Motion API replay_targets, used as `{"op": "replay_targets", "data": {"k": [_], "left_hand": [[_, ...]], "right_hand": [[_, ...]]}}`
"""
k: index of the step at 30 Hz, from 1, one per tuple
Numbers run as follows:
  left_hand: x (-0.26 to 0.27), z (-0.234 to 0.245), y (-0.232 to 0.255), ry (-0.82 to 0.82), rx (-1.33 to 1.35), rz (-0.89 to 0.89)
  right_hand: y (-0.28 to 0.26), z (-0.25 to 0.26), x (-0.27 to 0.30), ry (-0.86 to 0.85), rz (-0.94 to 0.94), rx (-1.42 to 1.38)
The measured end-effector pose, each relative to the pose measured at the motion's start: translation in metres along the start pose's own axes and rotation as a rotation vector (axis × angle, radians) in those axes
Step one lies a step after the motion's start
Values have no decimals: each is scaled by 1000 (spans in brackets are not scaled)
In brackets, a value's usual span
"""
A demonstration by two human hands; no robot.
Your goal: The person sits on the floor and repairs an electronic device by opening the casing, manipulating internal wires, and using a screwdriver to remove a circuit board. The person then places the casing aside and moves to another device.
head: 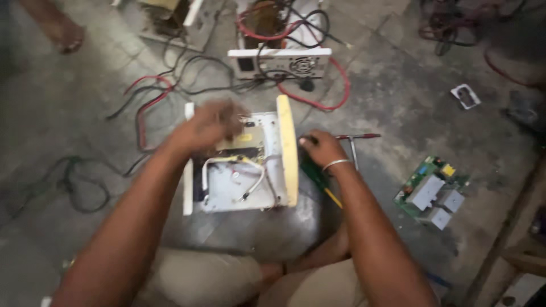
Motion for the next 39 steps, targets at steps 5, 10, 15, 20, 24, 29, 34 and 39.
{"op": "replay_targets", "data": {"k": [5,10,15,20,24,29,34,39], "left_hand": [[174,-97,30,-181,-123,-348],[229,-76,-31,46,-517,155],[223,26,-154,408,-388,425],[242,-1,-288,533,156,907],[263,-28,-349,438,447,1082],[261,-43,-349,134,376,1064],[251,6,-257,404,-321,848],[210,-13,-90,823,-210,81]], "right_hand": [[-6,8,0,-43,-47,98],[-52,29,16,-69,94,-41],[-106,60,57,-52,86,-128],[-108,62,96,60,-109,-226],[-80,45,79,-31,-151,-180],[-38,12,50,-64,-303,-166],[-22,-8,55,-121,-477,-315],[-34,-11,55,-161,-478,-310]]}}
Point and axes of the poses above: each hand's wrist, its own x-axis away from the middle knuckle, its own z-axis out of the back of the hand, y = z × x, the point moved 4 cm from there along -x, towards the middle knuckle, and after that the axes turned 15 degrees about -x, right-handed, at the moved point
